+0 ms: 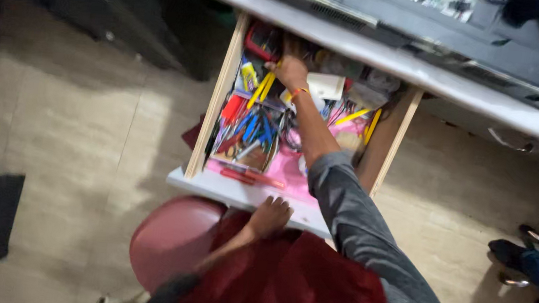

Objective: The person unscrews the back cover of a television with a cordless drill and removes the cover to expose the mainboard. They probe the board with multimeter test leads, reposition the board and cables, and then point a remote control at the television.

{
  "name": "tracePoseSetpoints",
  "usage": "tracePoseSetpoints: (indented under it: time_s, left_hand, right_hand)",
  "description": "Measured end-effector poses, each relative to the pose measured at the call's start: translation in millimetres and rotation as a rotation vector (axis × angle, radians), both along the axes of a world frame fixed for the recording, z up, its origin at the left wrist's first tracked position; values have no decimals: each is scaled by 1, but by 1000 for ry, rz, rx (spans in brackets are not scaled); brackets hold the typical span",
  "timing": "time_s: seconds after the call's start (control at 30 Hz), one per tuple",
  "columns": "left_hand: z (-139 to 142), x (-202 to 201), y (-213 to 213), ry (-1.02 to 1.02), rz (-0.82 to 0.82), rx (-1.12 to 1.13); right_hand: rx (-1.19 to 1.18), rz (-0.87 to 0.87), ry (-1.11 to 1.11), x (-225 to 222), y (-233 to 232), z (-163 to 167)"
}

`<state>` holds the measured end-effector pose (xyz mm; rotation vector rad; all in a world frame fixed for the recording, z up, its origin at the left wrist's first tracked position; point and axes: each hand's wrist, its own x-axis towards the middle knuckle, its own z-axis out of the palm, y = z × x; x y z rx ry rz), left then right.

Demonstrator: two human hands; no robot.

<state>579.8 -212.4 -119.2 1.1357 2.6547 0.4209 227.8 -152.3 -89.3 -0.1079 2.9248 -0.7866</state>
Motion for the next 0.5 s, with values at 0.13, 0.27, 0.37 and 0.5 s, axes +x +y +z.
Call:
tracePoseSetpoints:
  time_s: [0.13, 0.27, 0.37, 0.5]
  left_hand:
    - [10, -4, -14, -114, 181, 52]
    - [18, -21, -19, -253, 165, 169]
    - [20, -36, -20, -192, 176, 242]
    - [21, -64, -17, -308, 128, 302]
  right_hand:
    - [-66, 116, -74, -25, -1, -2]
    - [0, 77, 123, -6, 4, -7]
    - [-3, 130, 355, 39, 10, 4]
    - [-210, 183, 494, 93, 25, 34]
